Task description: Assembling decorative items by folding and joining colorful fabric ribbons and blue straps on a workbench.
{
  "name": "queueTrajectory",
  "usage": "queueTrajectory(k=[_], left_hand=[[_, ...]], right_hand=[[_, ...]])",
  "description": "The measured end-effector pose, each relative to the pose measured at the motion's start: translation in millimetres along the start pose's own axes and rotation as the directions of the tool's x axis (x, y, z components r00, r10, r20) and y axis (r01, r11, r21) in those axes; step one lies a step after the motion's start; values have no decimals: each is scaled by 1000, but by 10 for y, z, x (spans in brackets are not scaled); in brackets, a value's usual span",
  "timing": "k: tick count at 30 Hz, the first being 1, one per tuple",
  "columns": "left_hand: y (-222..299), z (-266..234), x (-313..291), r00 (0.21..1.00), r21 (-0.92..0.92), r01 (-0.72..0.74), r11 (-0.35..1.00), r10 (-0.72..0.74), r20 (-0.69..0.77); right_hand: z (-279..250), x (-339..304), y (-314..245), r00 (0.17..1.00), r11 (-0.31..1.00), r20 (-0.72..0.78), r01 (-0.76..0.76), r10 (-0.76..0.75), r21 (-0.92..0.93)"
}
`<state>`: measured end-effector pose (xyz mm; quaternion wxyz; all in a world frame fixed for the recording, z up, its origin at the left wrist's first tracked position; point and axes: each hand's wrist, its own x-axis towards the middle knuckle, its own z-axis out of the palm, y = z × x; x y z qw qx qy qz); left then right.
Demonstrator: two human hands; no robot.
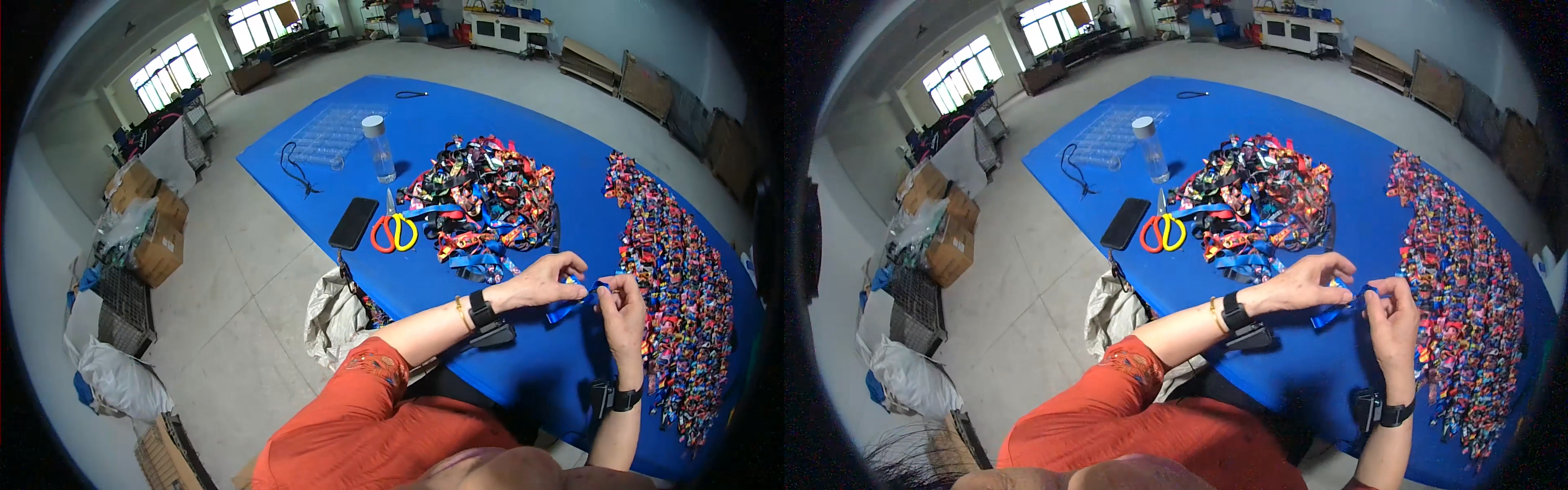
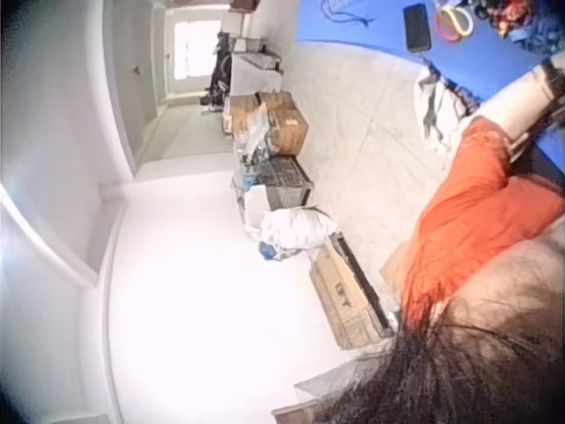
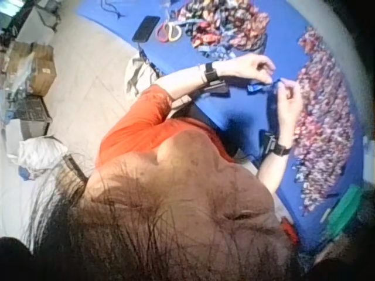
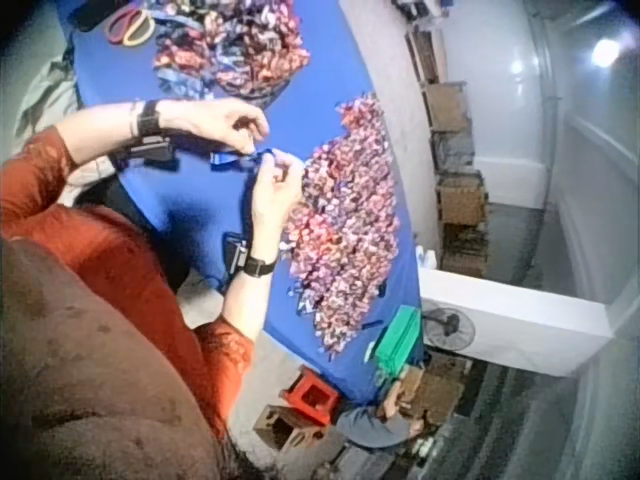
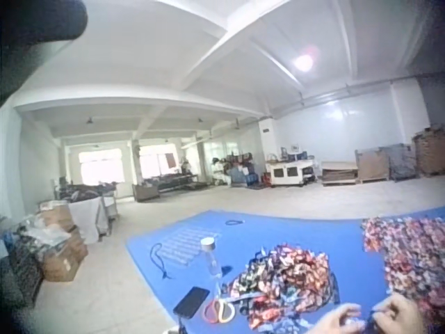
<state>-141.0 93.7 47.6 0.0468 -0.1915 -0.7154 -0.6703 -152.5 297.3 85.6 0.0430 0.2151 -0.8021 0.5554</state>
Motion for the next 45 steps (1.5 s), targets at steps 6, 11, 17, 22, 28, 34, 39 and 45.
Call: queueTrajectory(k=[6, 11, 17, 22, 28, 34, 39, 45], left_hand=[[68, 85, 285, 992, -139, 105, 985, -95, 78], [-277, 171, 499, 974, -247, 145, 958, -94, 207], [-446, -146, 512, 949, -419, 307, 854, -245, 197], [-640, -185, 570, 930, -483, 362, 797, -279, 237], [-702, -223, 543, 932, -529, 361, 768, -286, 221], [-741, -288, 519, 957, -528, 281, 802, -277, 88], [-813, -330, 492, 967, -521, 244, 818, -247, 64], [-836, -319, 474, 987, -364, 153, 919, -157, 20]], right_hand=[[-122, 188, 215, 997, 996, -29, -67, 68, 53], [-149, 243, 515, 989, 990, -84, -116, 123, 79], [-1, 517, 598, 980, 965, -120, -125, 156, 232], [13, 629, 693, 976, 961, -76, -183, 202, 210], [110, 703, 663, 984, 962, -12, -174, 180, 211], [248, 796, 685, 982, 963, 43, -189, 184, 190], [215, 898, 539, 1000, 988, -5, 3, -3, -152], [220, 1055, 410, 942, 871, 316, 248, -114, -424]])
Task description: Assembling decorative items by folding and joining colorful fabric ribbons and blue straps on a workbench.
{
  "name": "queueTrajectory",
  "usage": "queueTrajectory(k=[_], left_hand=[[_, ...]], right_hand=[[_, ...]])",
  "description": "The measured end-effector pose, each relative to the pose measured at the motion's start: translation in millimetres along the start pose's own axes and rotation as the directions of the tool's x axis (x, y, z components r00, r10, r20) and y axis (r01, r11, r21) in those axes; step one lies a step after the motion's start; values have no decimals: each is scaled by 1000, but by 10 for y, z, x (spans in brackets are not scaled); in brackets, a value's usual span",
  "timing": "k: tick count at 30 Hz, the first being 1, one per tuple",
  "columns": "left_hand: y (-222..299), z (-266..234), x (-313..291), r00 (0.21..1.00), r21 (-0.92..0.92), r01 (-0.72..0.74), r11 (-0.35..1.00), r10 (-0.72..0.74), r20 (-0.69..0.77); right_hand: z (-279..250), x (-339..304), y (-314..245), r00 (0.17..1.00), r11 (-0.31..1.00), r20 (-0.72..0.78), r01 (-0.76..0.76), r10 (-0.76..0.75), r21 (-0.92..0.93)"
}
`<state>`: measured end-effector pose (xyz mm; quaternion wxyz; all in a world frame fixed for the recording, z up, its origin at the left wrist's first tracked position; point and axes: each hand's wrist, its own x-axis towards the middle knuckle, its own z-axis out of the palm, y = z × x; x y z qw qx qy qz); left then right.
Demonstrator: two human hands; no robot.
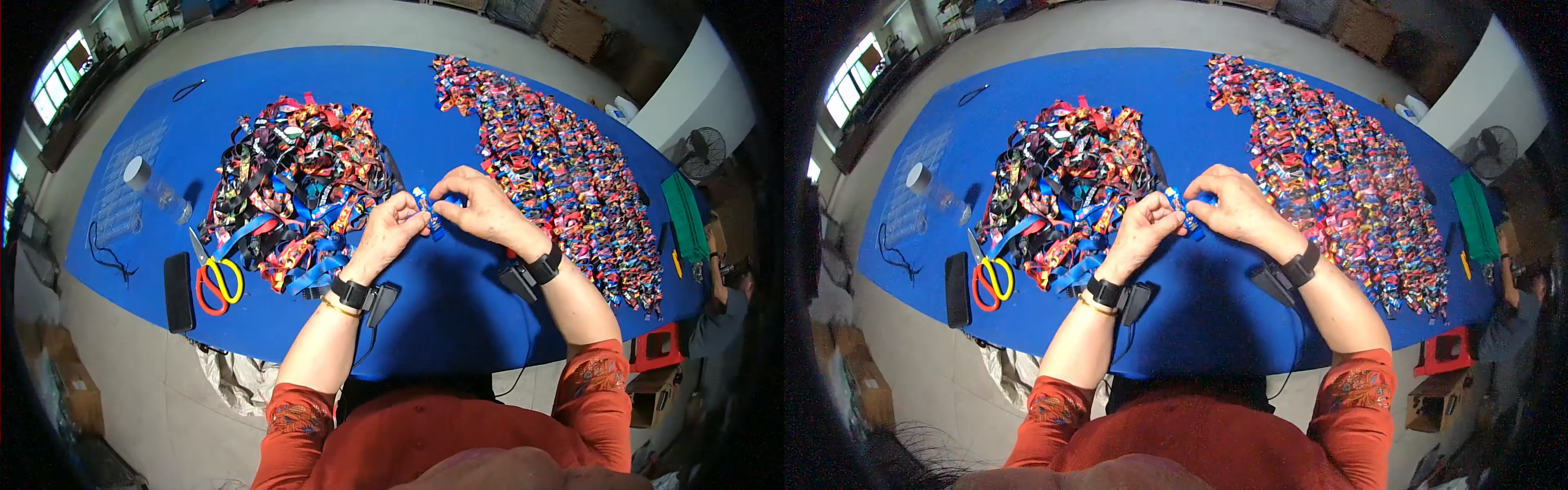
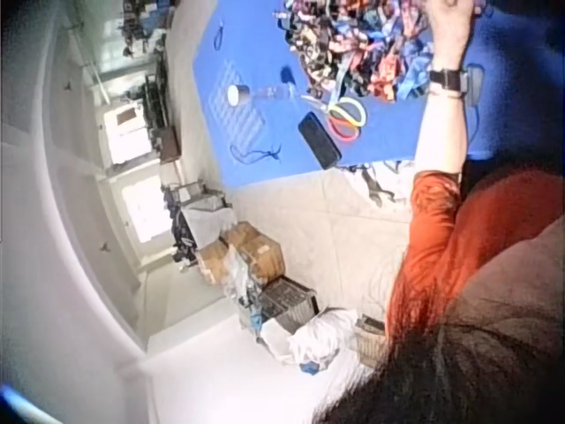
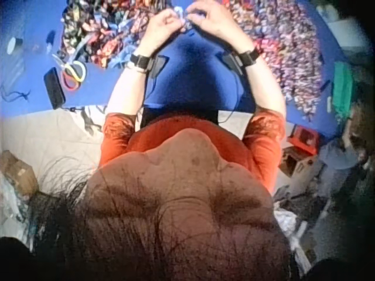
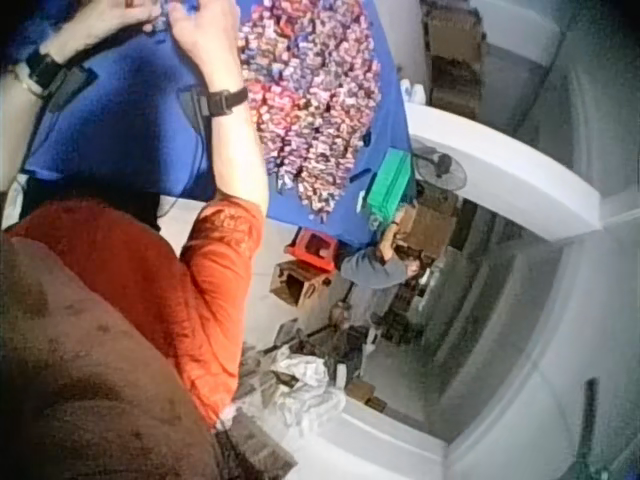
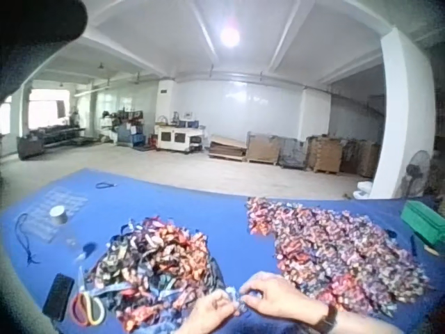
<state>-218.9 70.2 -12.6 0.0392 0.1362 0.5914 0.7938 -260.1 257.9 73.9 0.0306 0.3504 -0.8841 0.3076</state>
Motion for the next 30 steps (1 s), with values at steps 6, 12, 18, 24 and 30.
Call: queueTrajectory(k=[6, 12, 18, 24, 30], left_hand=[[-43, -28, 26, 996, 190, -8, 982, 24, -85], [-43, -29, 46, 983, 26, -23, 999, 27, -179], [-215, -38, 71, 926, 194, -15, 981, 87, -368], [-237, -28, 50, 926, 368, 134, 920, 15, -376], [-293, -75, 27, 946, 433, 90, 897, 58, -318]], right_hand=[[-43, 156, -63, 990, 976, 109, 114, -94, -187], [-5, 312, -86, 984, 990, 175, 23, 2, -142], [-72, 477, 45, 985, 910, 150, 142, -89, -390], [-376, 678, 472, 996, 880, 42, -45, 73, -472], [-571, 903, 978, 980, 839, -69, -195, 185, -509]])
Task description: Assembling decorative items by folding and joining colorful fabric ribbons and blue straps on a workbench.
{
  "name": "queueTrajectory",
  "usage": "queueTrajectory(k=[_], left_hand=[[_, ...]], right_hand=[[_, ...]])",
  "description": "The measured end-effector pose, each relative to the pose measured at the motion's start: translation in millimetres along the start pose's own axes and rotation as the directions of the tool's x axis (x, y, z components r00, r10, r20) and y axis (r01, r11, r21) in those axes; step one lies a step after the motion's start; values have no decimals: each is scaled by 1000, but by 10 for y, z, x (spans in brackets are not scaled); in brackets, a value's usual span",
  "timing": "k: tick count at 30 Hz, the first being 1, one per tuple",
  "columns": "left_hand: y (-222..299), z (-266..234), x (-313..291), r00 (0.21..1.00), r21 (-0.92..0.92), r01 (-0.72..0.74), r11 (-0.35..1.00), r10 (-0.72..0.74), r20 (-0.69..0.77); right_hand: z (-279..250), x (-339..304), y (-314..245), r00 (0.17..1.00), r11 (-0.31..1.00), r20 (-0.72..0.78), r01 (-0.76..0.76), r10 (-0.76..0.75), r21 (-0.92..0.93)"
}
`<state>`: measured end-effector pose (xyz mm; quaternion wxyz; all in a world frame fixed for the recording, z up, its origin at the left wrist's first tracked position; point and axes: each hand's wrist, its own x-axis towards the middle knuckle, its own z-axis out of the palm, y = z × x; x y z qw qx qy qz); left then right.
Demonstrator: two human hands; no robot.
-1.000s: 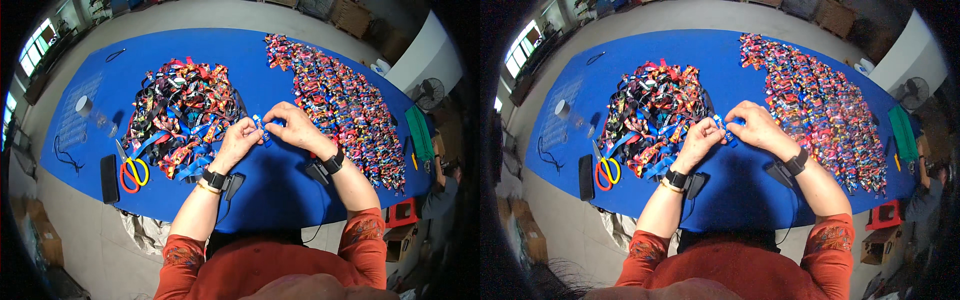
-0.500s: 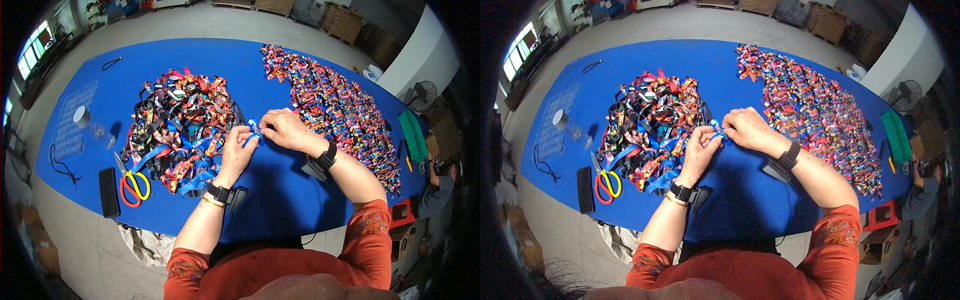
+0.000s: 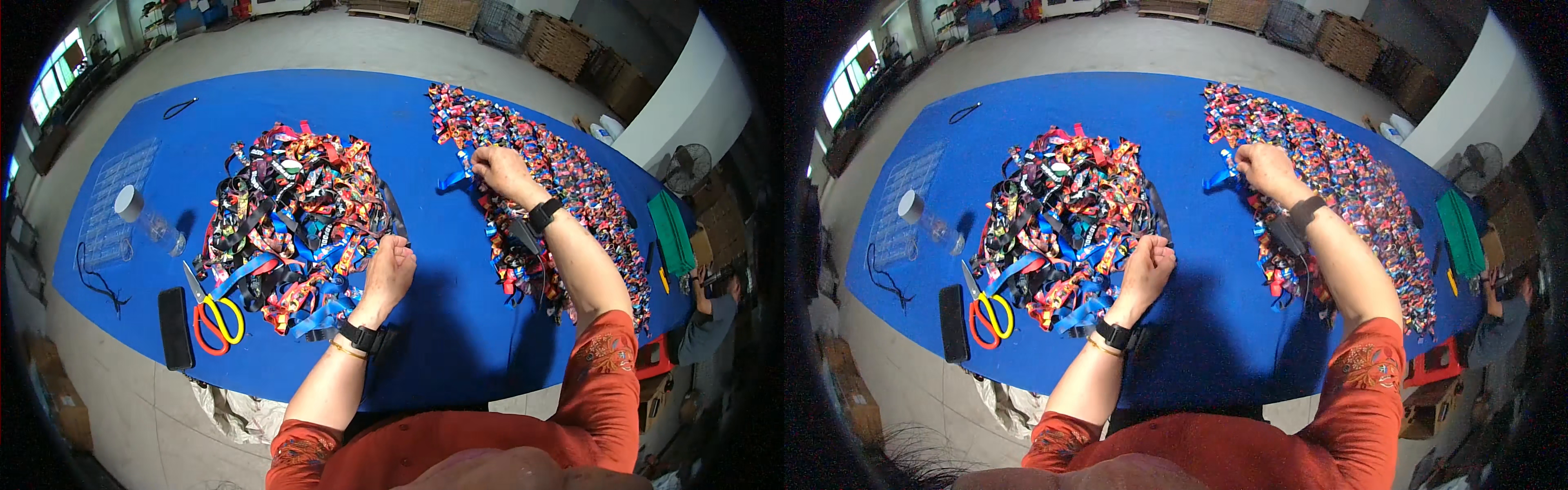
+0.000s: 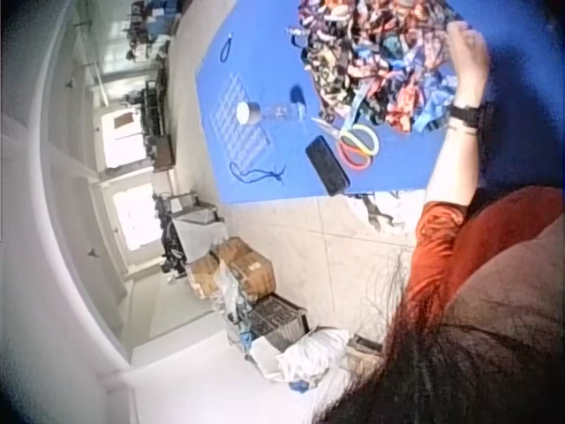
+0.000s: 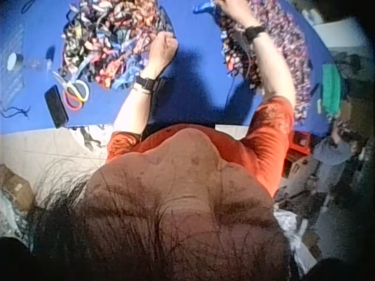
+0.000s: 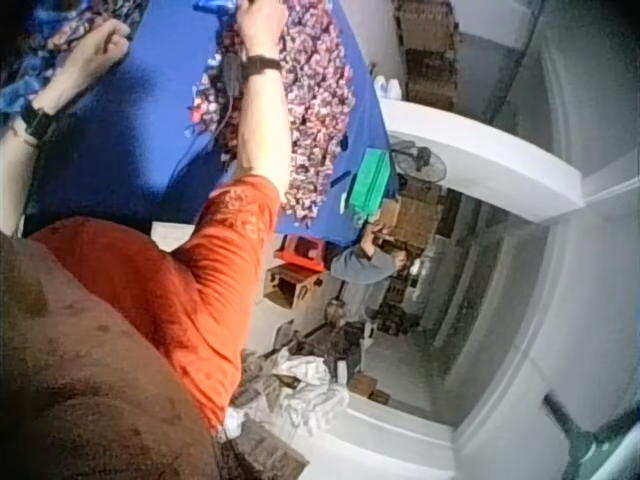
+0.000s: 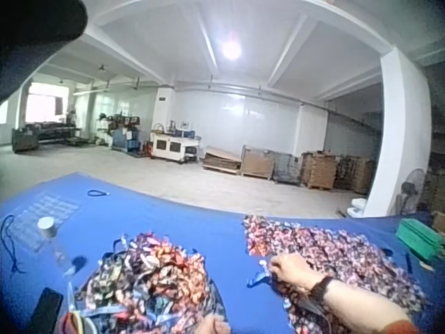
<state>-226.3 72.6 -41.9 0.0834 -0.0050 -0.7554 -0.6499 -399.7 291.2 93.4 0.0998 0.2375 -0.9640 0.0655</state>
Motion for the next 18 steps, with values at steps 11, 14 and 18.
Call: queueTrajectory(k=[11, 14, 18], left_hand=[[20, -8, -10, 997, -34, 73, 997, -73, -5], [63, -10, -22, 996, -40, 93, 995, -93, -6], [118, -21, -27, 997, -16, 71, 997, -71, 16]], right_hand=[[230, 548, 279, 997, 998, -46, -56, 58, 37], [292, 639, 319, 993, 992, -29, -117, 118, 38], [378, 745, 444, 978, 978, -8, -207, 207, 21]])
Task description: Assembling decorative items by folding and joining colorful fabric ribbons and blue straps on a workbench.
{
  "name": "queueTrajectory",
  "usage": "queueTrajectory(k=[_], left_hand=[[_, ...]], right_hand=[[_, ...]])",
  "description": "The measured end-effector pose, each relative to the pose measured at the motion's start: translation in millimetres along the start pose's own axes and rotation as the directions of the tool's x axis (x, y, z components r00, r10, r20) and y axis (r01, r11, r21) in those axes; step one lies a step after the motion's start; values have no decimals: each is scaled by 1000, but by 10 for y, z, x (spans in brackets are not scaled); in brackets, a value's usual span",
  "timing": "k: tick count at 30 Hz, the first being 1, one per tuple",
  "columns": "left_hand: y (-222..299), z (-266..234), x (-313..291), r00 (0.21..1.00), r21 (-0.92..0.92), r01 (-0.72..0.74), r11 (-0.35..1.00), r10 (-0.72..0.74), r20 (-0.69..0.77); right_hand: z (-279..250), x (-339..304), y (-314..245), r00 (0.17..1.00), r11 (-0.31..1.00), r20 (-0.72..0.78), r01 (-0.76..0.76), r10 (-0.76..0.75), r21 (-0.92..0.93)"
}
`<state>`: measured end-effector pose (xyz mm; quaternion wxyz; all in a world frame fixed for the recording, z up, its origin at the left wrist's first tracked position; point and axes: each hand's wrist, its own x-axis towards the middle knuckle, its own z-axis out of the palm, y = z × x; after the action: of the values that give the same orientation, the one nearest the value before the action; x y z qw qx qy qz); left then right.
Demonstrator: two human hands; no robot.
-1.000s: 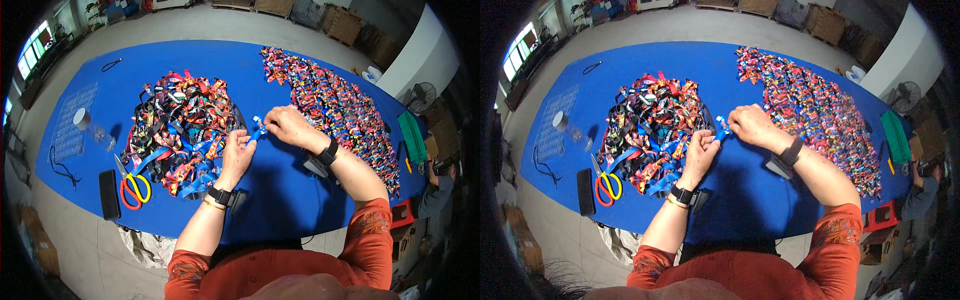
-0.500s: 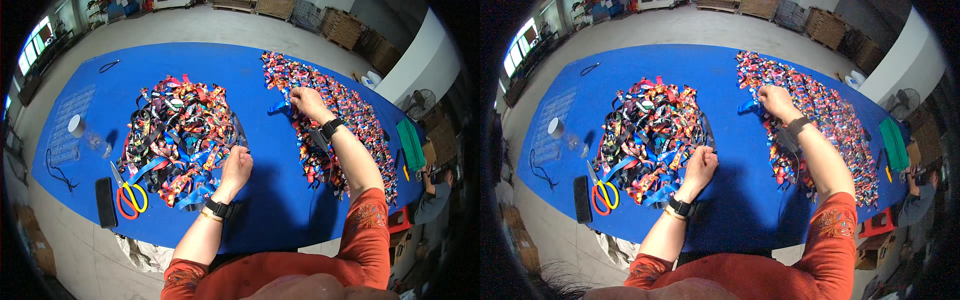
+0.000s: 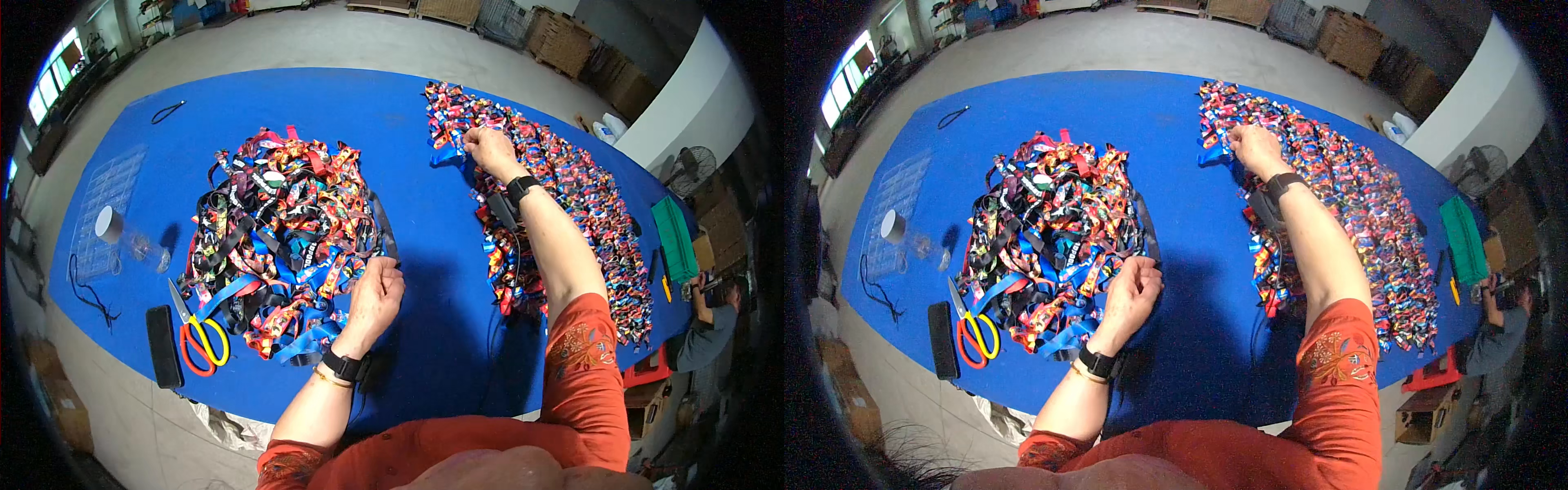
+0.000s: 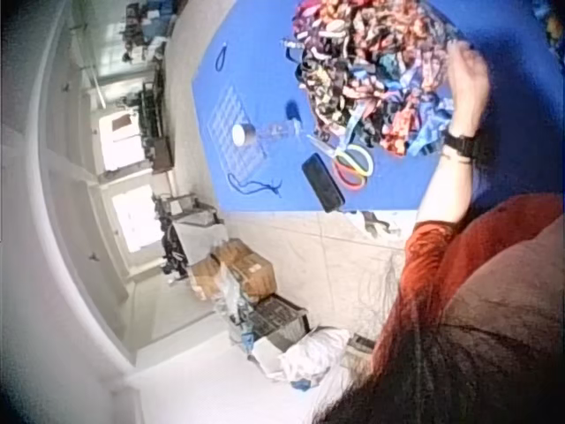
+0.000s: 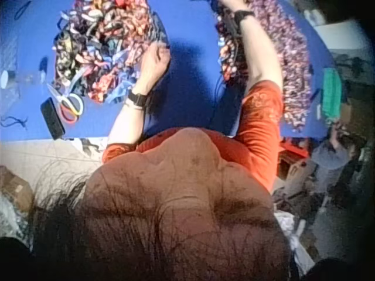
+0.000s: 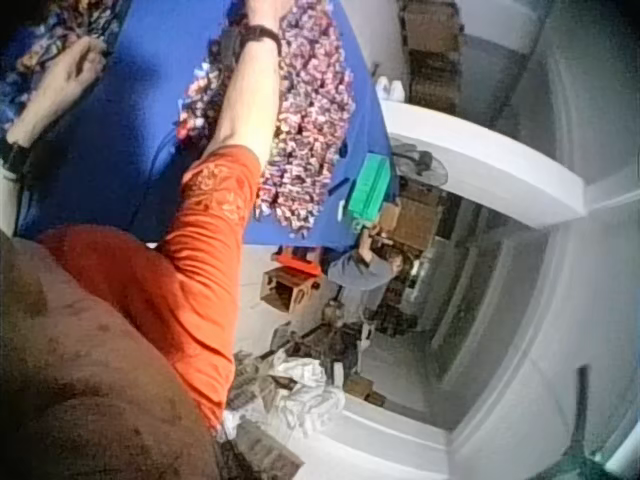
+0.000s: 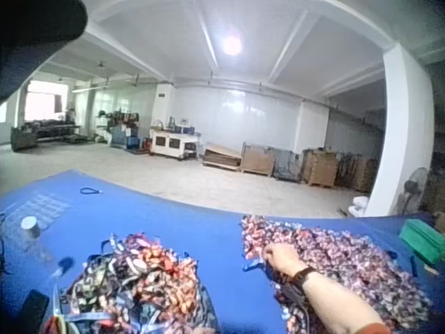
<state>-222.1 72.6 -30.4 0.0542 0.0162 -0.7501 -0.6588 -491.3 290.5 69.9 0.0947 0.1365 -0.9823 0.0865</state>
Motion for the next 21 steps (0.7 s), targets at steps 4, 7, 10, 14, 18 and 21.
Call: queueTrajectory(k=[4, 7, 10, 14, 18, 21], left_hand=[[-1, -14, -5, 1000, 42, 14, 999, -14, 9], [31, 3, -6, 1000, 70, 9, 998, -9, 8], [-32, 13, -16, 1000, 21, 17, 1000, -17, -16], [-40, 17, -21, 1000, 9, 24, 1000, -24, -6], [39, -3, -28, 1000, 19, 30, 999, -30, 9], [63, -10, -26, 999, 31, 35, 999, -36, 13]], right_hand=[[88, 124, 43, 1000, 999, -12, -19, 19, -25], [156, 229, 115, 999, 997, -25, -23, 21, -70], [231, 306, 65, 998, 997, -9, -64, 63, -42], [386, 418, 128, 998, 994, -25, -65, 63, -93], [527, 521, 230, 995, 992, -65, -81, 75, -100], [611, 543, 255, 991, 986, -116, -84, 67, -144]])
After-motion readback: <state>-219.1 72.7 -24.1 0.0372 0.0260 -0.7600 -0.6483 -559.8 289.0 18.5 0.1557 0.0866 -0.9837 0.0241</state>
